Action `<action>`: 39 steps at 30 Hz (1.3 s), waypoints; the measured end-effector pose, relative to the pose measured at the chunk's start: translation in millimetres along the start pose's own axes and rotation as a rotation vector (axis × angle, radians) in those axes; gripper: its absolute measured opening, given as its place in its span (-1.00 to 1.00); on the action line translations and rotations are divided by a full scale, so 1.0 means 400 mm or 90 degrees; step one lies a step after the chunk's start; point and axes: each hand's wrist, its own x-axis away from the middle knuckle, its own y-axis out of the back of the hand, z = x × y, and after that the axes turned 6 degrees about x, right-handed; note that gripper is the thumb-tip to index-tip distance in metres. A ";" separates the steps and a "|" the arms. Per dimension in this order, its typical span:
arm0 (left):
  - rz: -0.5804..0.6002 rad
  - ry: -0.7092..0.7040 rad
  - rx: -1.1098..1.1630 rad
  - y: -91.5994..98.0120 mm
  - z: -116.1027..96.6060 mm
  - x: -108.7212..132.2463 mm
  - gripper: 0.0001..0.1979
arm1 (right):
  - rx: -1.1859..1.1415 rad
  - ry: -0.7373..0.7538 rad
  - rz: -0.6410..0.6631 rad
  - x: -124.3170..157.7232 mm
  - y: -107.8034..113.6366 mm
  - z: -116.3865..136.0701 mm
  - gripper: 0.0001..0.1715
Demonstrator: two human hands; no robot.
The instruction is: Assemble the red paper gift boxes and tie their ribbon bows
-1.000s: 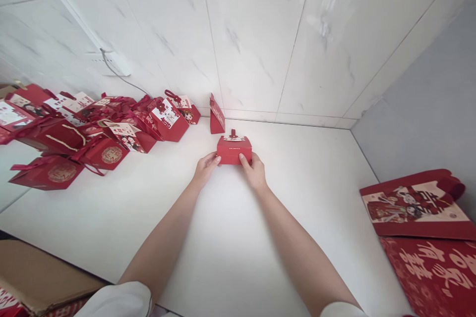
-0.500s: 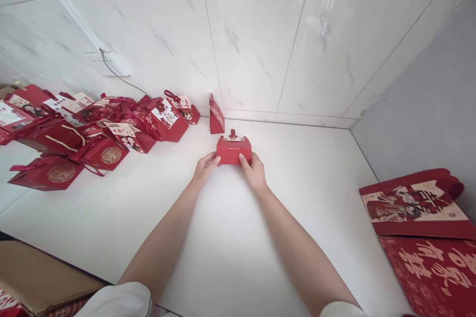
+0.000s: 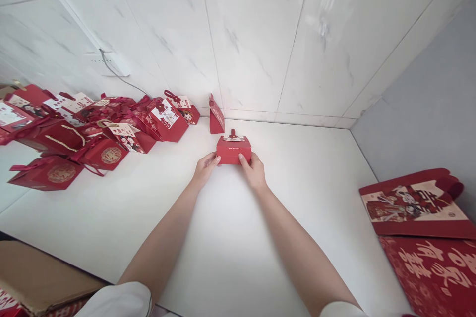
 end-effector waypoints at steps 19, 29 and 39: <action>0.000 0.008 0.004 -0.002 -0.005 0.002 -0.50 | -0.001 0.002 0.000 -0.001 0.000 0.002 -0.41; 0.007 -0.003 -0.001 -0.002 -0.003 0.001 -0.52 | -0.010 0.006 0.003 0.001 -0.001 0.001 -0.43; 0.005 -0.003 -0.007 -0.001 -0.003 0.001 -0.52 | 0.000 0.003 -0.005 -0.002 -0.003 -0.001 -0.42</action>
